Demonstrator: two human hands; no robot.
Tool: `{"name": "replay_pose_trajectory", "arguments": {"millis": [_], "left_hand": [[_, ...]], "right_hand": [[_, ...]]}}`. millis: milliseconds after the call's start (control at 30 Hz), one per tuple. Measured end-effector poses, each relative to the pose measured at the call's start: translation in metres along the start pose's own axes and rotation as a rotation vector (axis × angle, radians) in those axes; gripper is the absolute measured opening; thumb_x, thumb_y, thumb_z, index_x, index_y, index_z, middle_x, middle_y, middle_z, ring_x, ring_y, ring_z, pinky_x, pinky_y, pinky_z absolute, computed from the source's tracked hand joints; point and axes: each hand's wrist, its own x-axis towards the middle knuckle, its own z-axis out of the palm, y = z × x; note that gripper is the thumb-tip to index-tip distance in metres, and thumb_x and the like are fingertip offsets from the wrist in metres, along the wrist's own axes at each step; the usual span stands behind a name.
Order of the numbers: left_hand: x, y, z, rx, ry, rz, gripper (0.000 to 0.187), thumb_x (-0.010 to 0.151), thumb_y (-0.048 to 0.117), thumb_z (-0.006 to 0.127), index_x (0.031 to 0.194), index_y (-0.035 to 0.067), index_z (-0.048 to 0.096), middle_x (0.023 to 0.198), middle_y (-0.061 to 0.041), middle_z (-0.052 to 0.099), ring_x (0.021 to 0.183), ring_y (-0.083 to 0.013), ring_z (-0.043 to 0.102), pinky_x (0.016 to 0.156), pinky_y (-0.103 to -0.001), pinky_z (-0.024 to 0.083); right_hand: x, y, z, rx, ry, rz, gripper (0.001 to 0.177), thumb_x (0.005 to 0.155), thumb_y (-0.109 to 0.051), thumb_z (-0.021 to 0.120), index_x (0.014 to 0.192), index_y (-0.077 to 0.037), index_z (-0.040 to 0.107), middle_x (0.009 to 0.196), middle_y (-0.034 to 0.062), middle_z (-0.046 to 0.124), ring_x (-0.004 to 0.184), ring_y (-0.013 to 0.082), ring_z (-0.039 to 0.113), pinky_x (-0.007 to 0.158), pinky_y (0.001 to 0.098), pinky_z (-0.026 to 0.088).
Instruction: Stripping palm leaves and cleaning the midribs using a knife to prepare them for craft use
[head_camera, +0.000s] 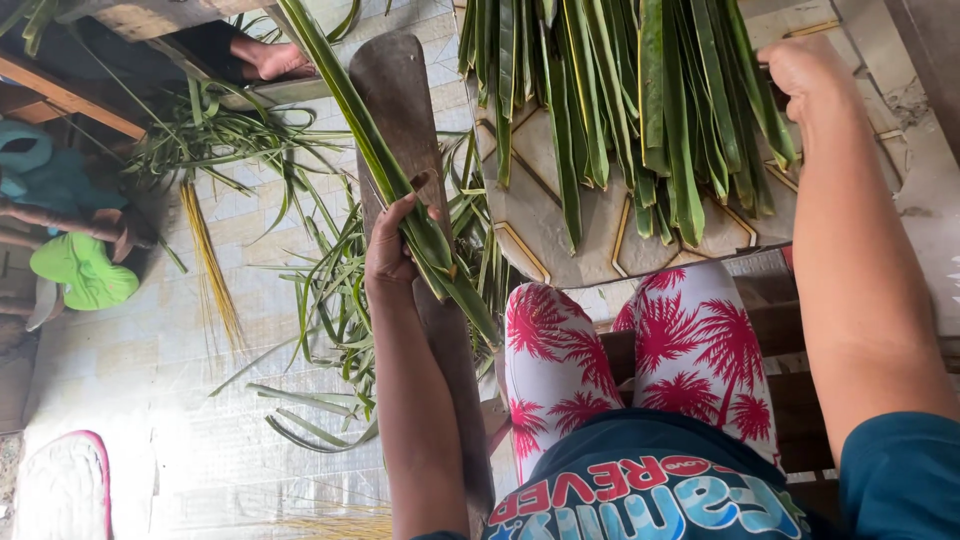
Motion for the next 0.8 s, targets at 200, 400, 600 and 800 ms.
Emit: {"name": "replay_pose_trajectory", "arguments": {"millis": [200, 400, 600, 800], "left_hand": [[0.000, -0.001, -0.002, -0.003, 0.016, -0.005, 0.051, 0.088, 0.022, 0.062, 0.134, 0.001, 0.051, 0.069, -0.008, 0.068, 0.030, -0.0040, 0.027, 0.029, -0.021, 0.039], [0.001, -0.001, -0.002, 0.012, -0.010, 0.004, 0.056, 0.088, 0.022, 0.062, 0.137, 0.001, 0.048, 0.071, -0.008, 0.069, 0.031, -0.0025, 0.028, 0.030, -0.019, 0.037], [0.002, -0.002, -0.005, -0.020, 0.026, -0.014, 0.039, 0.089, 0.021, 0.062, 0.123, 0.003, 0.054, 0.071, -0.010, 0.069, 0.031, -0.0050, 0.031, 0.031, -0.022, 0.041], [-0.001, 0.001, 0.000, 0.008, 0.025, -0.003, 0.051, 0.088, 0.021, 0.062, 0.133, 0.001, 0.050, 0.070, -0.008, 0.069, 0.031, -0.0037, 0.030, 0.031, -0.020, 0.039]], "right_hand": [[0.006, 0.007, 0.002, -0.114, 0.023, -0.146, 0.027, 0.097, -0.022, 0.060, 0.124, -0.026, 0.063, 0.125, 0.0062, 0.060, 0.112, 0.0236, 0.055, 0.090, 0.0437, 0.045], [0.024, 0.012, 0.006, -0.141, 0.051, -0.139, 0.019, 0.097, -0.022, 0.063, 0.116, -0.018, 0.066, 0.092, -0.0004, 0.066, 0.064, 0.0077, 0.052, 0.046, 0.0231, 0.032], [0.035, 0.008, 0.010, -0.156, 0.065, -0.030, 0.053, 0.101, -0.036, 0.061, 0.137, -0.003, 0.042, 0.133, 0.0178, 0.049, 0.118, 0.0317, 0.053, 0.099, 0.0431, 0.045], [-0.019, -0.022, 0.006, -0.113, -0.010, -0.010, 0.035, 0.103, -0.017, 0.054, 0.135, -0.006, 0.046, 0.147, 0.0181, 0.036, 0.133, 0.0347, 0.040, 0.111, 0.0503, 0.032]]}}
